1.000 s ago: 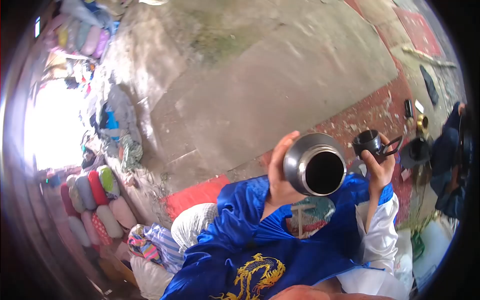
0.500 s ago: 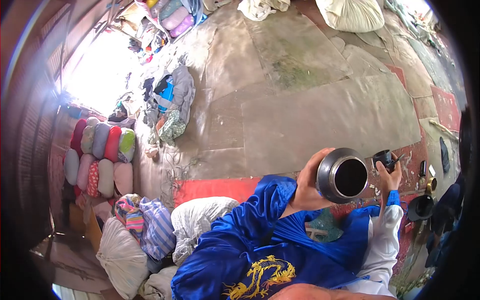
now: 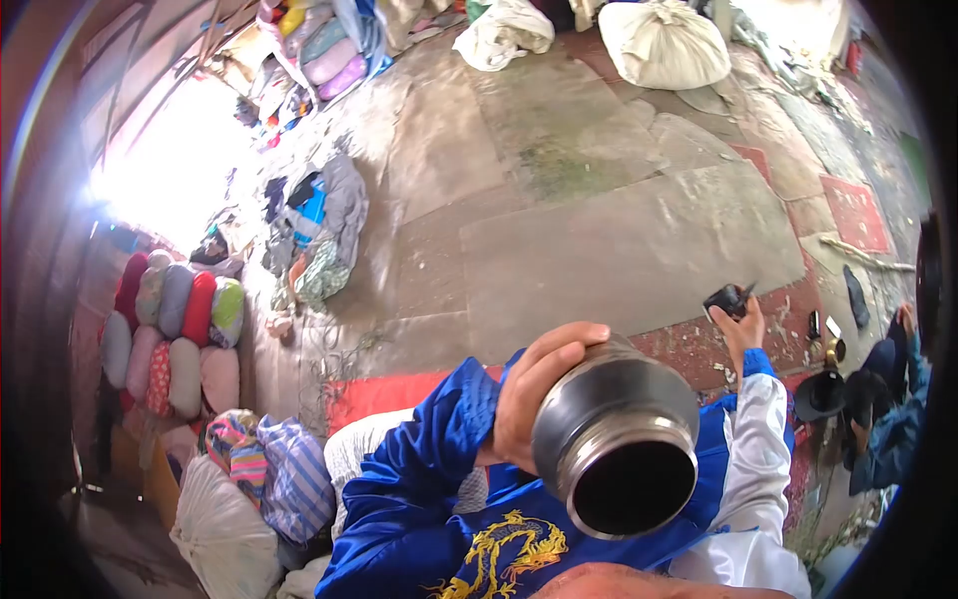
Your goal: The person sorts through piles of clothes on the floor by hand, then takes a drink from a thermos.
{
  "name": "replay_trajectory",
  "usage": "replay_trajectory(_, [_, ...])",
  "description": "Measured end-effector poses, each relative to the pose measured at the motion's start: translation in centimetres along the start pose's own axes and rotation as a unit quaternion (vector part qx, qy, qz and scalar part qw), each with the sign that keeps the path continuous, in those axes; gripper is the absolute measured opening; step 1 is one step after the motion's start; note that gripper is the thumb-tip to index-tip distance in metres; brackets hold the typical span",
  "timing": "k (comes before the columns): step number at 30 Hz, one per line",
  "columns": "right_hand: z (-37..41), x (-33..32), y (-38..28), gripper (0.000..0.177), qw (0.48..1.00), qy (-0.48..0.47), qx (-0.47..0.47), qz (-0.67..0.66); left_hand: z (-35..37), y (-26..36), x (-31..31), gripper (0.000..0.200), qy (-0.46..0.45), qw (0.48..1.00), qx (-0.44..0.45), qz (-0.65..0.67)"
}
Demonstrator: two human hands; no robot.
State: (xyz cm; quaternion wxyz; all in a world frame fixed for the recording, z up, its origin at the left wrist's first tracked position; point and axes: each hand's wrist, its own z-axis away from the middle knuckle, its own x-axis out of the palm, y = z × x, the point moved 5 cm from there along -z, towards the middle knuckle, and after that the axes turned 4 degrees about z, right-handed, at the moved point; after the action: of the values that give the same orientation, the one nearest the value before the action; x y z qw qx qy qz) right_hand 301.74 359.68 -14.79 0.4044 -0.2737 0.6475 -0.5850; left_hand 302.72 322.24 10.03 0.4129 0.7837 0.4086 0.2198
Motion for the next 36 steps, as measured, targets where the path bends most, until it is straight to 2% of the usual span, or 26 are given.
replay_trajectory(3, [0.9, -0.2, -2.4, 0.054, 1.0, 0.002, 0.0, 0.026, -1.1, 3.7, 1.3, 0.065, 0.003, 0.995, 0.061, -0.082])
replay_trajectory(7, [1.4, -1.2, -3.0, 0.052, 0.997, 0.014, -0.002, 0.078, -3.1, 6.2, 3.7, 0.059, 0.03, 0.965, 0.22, -0.14])
replay_trajectory(14, [1.2, -3.0, -1.2, 0.053, 0.993, 0.037, -0.016, 0.109, -4.6, 7.4, 4.5, 0.057, 0.01, 0.952, 0.251, -0.174])
replay_trajectory(17, [1.1, -3.2, -1.4, 0.053, 0.994, 0.04, -0.02, 0.105, -5.5, 8.5, 3.8, 0.059, -0.031, 0.941, 0.255, -0.221])
replay_trajectory(21, [1.1, -3.0, -2.9, 0.052, 0.994, 0.038, -0.011, 0.105, -7.1, 9.4, 3.1, 0.061, -0.029, 0.922, 0.283, -0.263])
replay_trajectory(23, [1.1, -2.9, -3.5, 0.052, 0.988, 0.042, -0.029, 0.144, -7.8, 10.1, 2.7, 0.061, -0.013, 0.921, 0.269, -0.28])
replay_trajectory(26, [1.0, -2.5, -3.1, 0.052, 0.991, 0.039, -0.028, 0.127, -8.8, 11.1, 1.3, 0.062, -0.017, 0.924, 0.243, -0.294])
replay_trajectory(36, [0.9, -1.3, -4.2, 0.051, 0.987, 0.03, -0.039, 0.152, -11.4, 14.4, -0.8, 0.061, -0.023, 0.892, 0.325, -0.314])
